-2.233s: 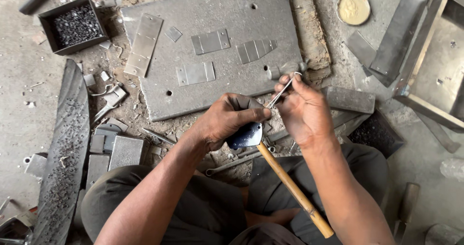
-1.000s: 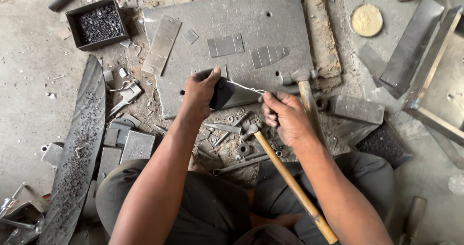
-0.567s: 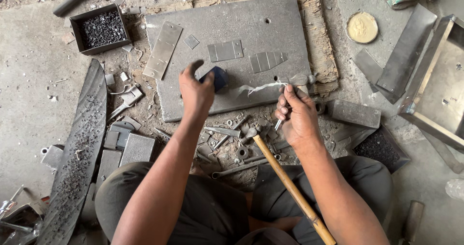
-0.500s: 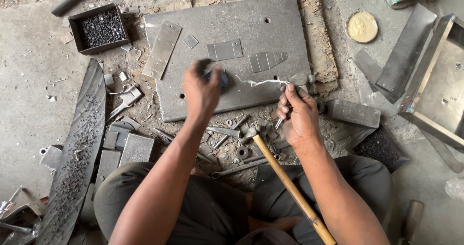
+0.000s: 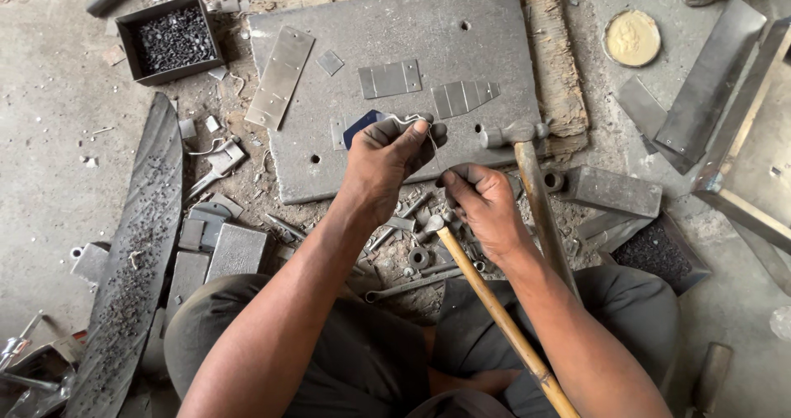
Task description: The person sits on the floor and uses a hammer and a metal punch to shape and mark small metal pieces on a workbench. They repeatedly position the punch on the metal and strike it with the hammer, then move the pieces aside or into a tray.
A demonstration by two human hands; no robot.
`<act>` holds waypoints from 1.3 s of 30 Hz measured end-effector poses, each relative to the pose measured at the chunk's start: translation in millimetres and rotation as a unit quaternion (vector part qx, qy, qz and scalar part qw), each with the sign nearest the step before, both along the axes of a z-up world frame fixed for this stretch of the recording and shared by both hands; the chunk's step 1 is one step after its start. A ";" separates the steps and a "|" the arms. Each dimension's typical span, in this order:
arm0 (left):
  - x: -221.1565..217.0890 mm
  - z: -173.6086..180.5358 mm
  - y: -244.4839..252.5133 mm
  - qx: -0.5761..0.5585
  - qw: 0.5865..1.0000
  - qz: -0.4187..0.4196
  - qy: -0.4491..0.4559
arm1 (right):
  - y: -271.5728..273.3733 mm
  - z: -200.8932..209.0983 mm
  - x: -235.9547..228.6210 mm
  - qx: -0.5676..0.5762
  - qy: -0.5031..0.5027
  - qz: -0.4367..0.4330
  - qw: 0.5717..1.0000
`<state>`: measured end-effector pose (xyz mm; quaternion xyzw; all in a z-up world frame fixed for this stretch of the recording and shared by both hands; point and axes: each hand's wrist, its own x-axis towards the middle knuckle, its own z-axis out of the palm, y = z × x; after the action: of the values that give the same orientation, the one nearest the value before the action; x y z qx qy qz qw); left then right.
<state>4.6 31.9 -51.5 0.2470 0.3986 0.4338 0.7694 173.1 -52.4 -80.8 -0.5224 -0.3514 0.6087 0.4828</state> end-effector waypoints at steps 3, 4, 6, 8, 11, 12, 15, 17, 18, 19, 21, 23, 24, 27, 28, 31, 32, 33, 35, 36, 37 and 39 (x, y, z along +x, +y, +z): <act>-2.4 -4.6 3.1 0.027 1.000 -0.001 -0.002 | -0.5 3.2 -2.2 0.025 -0.017 0.014 0.999; -2.6 -4.6 3.8 0.039 0.999 -0.005 -0.001 | -1.2 4.2 -3.0 0.026 -0.013 0.017 0.999; -2.7 -2.2 3.6 0.024 1.000 -0.002 0.009 | -1.9 5.3 -5.2 0.029 -0.008 0.023 0.999; -4.1 2.5 3.0 0.012 1.000 0.003 0.017 | -1.8 5.1 -6.1 0.018 -0.006 0.025 1.000; -4.4 8.3 3.5 0.001 1.000 0.017 0.016 | -2.9 1.0 -6.4 0.036 -0.031 0.047 0.998; -4.0 9.6 5.0 -0.001 1.000 0.027 0.009 | -3.0 -0.6 -6.7 0.049 -0.044 0.057 0.996; -4.8 11.8 5.3 -0.001 0.999 0.036 0.002 | -4.4 -2.0 -13.6 0.067 -0.088 0.083 0.990; -4.9 12.0 4.3 -0.001 0.999 0.035 0.001 | -5.2 2.2 -18.3 -0.005 -0.051 0.081 0.995; -4.2 11.9 3.5 -0.002 0.999 0.035 0.000 | -5.5 5.1 -19.9 -0.041 -0.032 0.080 0.995; -3.7 12.1 3.4 -0.002 0.999 0.035 -0.002 | -4.5 8.4 -20.4 -0.045 -0.034 0.084 0.995; -3.6 12.7 2.4 0.005 1.000 0.024 0.001 | -3.1 14.5 -20.6 -0.053 -0.037 0.090 0.994; -2.6 13.2 0.5 0.024 0.999 -0.013 0.028 | -2.0 19.5 -20.5 -0.014 -0.086 0.065 0.994; -1.9 13.4 -0.6 0.040 0.997 -0.043 0.055 | -1.2 21.7 -19.8 0.006 -0.111 0.052 0.992; 7.3 13.1 -8.2 0.067 0.984 -0.107 0.126 | 3.3 26.1 -8.1 0.068 -0.025 -0.065 0.995; 10.3 13.0 -11.7 0.072 0.979 -0.123 0.149 | 2.3 27.3 -1.1 0.074 -0.019 -0.077 0.994; 14.0 14.2 -20.0 0.151 0.920 -0.191 0.308 | -0.6 27.1 15.1 0.085 -0.006 -0.096 0.992; 15.6 15.0 -22.7 0.168 0.914 -0.192 0.315 | -0.9 25.9 16.8 0.086 -0.005 -0.092 0.992; 16.6 16.2 -25.0 0.186 0.908 -0.192 0.323 | -0.8 24.9 17.9 0.087 -0.004 -0.088 0.992; 17.9 18.8 -27.5 0.205 0.899 -0.192 0.335 | -1.9 21.0 10.4 0.086 0.008 -0.116 0.989; 17.7 20.3 -28.2 0.207 0.897 -0.192 0.340 | -2.0 19.8 7.6 0.086 0.014 -0.129 0.988; 17.8 21.5 -29.2 0.209 0.895 -0.192 0.345 | -2.1 20.0 8.1 0.084 0.019 -0.125 0.988; 18.5 23.5 -30.4 0.190 0.898 -0.196 0.346 | -1.8 20.6 9.9 0.079 0.030 -0.117 0.989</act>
<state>23.1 1.5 -28.0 0.5963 0.4927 0.2287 0.5910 183.1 -54.2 -60.2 -0.5018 -0.3205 0.5332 0.6010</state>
